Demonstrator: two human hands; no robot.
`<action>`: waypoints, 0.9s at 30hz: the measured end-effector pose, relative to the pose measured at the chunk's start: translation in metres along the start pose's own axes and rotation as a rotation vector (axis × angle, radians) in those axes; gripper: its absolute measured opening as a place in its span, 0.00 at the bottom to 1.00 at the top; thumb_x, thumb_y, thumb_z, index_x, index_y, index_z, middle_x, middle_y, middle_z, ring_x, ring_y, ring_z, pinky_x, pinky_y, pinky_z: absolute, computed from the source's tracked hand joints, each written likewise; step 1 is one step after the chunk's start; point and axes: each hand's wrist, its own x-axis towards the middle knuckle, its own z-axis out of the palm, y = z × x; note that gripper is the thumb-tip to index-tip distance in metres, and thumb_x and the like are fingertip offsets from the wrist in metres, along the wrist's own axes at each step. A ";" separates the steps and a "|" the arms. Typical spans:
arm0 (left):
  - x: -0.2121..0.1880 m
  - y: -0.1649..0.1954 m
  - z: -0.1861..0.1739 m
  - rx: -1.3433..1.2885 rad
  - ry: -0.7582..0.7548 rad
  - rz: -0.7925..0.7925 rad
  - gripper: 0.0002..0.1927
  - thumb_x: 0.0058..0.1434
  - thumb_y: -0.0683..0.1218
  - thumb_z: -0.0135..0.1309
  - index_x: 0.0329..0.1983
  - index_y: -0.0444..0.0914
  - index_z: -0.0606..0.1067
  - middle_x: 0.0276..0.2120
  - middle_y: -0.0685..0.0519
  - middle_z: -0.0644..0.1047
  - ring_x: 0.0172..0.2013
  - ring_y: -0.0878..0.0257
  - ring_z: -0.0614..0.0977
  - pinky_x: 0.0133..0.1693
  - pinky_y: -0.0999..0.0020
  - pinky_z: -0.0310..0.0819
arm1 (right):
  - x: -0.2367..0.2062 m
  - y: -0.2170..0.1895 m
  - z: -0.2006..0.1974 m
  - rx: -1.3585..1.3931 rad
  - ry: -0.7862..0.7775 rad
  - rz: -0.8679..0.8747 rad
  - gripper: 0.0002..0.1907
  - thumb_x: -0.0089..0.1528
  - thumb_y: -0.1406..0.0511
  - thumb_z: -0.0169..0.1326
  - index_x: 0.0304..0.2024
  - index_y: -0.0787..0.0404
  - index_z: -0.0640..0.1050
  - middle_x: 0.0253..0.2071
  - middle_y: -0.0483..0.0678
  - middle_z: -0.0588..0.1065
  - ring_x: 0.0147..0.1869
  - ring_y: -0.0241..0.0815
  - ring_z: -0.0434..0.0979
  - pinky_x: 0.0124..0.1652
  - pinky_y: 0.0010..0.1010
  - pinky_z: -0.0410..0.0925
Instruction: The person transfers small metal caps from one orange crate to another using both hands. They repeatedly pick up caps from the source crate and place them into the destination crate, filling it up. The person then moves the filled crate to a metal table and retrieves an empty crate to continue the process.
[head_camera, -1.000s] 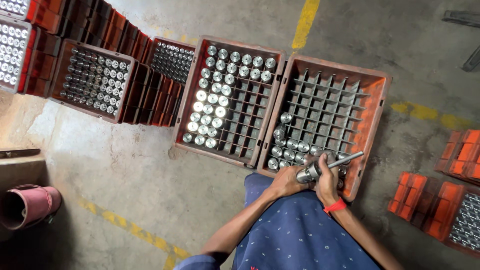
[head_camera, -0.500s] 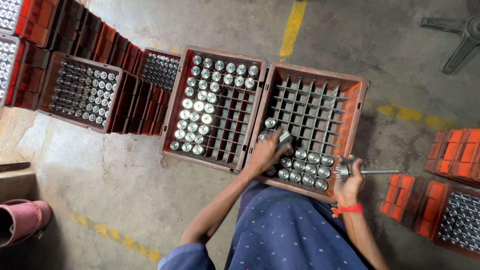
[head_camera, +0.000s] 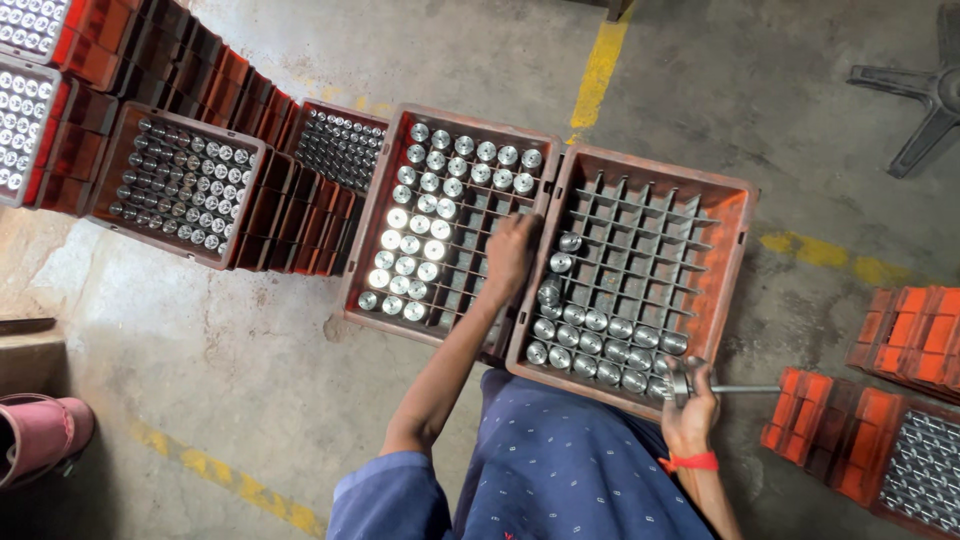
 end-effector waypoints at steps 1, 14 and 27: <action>0.010 -0.009 -0.011 0.057 0.030 0.004 0.24 0.59 0.38 0.53 0.60 0.45 0.74 0.54 0.42 0.76 0.56 0.42 0.78 0.54 0.50 0.75 | -0.003 0.002 -0.001 0.004 0.009 0.001 0.13 0.76 0.57 0.46 0.49 0.58 0.74 0.46 0.47 0.78 0.54 0.45 0.80 0.57 0.36 0.65; 0.087 -0.021 -0.024 0.188 0.036 0.101 0.27 0.57 0.57 0.63 0.55 0.38 0.76 0.62 0.40 0.68 0.66 0.44 0.66 0.63 0.34 0.60 | -0.026 0.023 0.002 -0.024 0.028 -0.072 0.13 0.76 0.58 0.44 0.53 0.58 0.74 0.49 0.47 0.78 0.52 0.44 0.78 0.61 0.40 0.67; -0.069 0.038 -0.002 -0.648 -0.335 -0.095 0.12 0.63 0.52 0.61 0.36 0.39 0.78 0.28 0.51 0.81 0.29 0.63 0.82 0.32 0.66 0.77 | -0.010 0.041 0.035 -0.056 -0.148 0.030 0.10 0.77 0.60 0.48 0.49 0.61 0.72 0.44 0.44 0.74 0.51 0.47 0.78 0.62 0.43 0.71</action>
